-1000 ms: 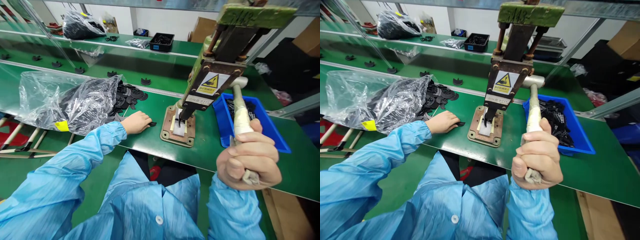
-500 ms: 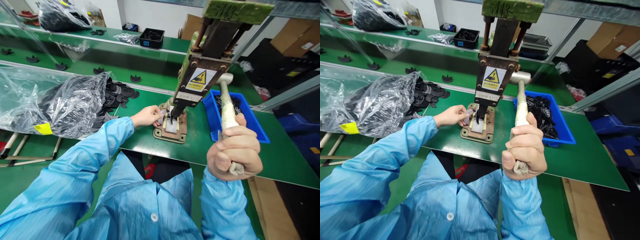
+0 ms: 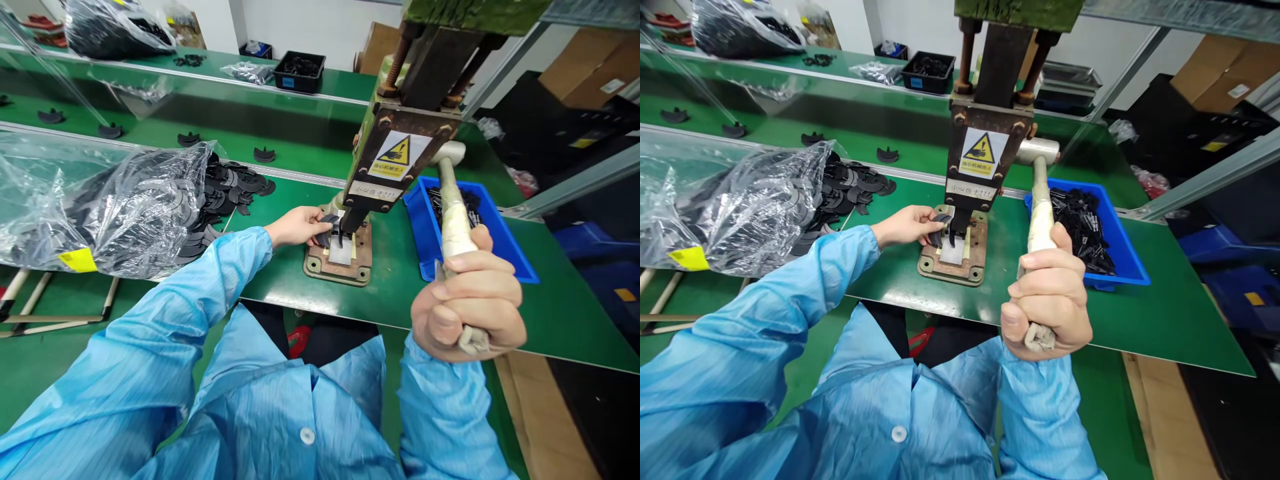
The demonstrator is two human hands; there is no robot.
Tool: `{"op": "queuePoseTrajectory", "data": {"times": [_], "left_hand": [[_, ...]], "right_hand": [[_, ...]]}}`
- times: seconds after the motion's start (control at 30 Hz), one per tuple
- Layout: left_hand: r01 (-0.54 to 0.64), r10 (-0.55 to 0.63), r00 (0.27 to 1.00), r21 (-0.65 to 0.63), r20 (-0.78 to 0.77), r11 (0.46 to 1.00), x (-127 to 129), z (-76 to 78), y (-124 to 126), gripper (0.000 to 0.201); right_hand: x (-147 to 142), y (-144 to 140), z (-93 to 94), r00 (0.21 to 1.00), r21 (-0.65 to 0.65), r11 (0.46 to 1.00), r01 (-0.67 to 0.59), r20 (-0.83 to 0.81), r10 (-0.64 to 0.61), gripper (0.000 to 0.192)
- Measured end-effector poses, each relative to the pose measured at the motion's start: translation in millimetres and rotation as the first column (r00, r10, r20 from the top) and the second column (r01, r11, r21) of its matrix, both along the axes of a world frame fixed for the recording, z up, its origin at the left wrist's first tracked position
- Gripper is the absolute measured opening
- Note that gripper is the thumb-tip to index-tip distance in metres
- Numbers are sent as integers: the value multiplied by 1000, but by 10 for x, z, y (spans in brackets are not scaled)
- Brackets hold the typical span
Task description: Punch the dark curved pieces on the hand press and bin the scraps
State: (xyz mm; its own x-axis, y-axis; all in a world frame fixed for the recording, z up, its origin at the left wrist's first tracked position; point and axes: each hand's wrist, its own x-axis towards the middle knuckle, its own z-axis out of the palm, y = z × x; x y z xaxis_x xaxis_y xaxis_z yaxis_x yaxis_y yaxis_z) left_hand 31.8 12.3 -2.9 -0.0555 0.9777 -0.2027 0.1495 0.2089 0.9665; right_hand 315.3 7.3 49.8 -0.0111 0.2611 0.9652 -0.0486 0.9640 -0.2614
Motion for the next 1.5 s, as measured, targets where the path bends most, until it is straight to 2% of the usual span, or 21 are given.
{"op": "queuePoseTrajectory", "data": {"times": [0.17, 0.3, 0.4, 0.57, 0.77, 1.03, 1.27, 1.33, 1.4, 1.5], "left_hand": [[18, -18, 999, 28, -29, 999, 4, 15, 44, 23], [-7, 8, 1000, 83, -14, 997, -20, -64, 103, 20], [16, -15, 1000, 88, -10, 996, -48, -112, 144, 20], [94, -94, 996, 0, 2, 996, -87, -42, 195, 25], [126, -128, 992, -152, -2, 980, -111, 24, 252, 31], [72, -82, 996, -246, -31, 966, -64, 53, 283, 31], [62, -29, 995, -370, 93, 927, 1, 120, 229, 28], [41, 3, 993, -368, 118, 929, 18, 97, 196, 28], [10, 38, 991, -351, 130, 936, 39, 62, 167, 29], [-25, 69, 990, -320, 127, 947, 73, 23, 130, 28]], "right_hand": [[2, 6, -4, 1000, -5, 1000, 6, 4, -6, 42], [3, 9, -9, 1000, 2, 1000, 10, 7, -10, 44], [1, -7, 1, 1000, 2, 1000, 14, 5, -14, 46], [1, -39, 33, 1000, -13, 1000, 19, 18, -18, 49], [-50, -45, 33, 997, -16, 997, 72, -21, -73, 52], [-75, -43, 31, 997, -10, 998, 54, -61, -54, 52], [-111, -55, 16, 995, -18, 998, 65, -74, -66, 50], [-165, -32, 63, 989, -4, 998, 63, -136, -63, 50], [-220, 20, 197, 978, 26, 999, 45, -206, -39, 45], [-258, 134, 595, 972, 67, 998, -17, -233, 33, 24]]}}
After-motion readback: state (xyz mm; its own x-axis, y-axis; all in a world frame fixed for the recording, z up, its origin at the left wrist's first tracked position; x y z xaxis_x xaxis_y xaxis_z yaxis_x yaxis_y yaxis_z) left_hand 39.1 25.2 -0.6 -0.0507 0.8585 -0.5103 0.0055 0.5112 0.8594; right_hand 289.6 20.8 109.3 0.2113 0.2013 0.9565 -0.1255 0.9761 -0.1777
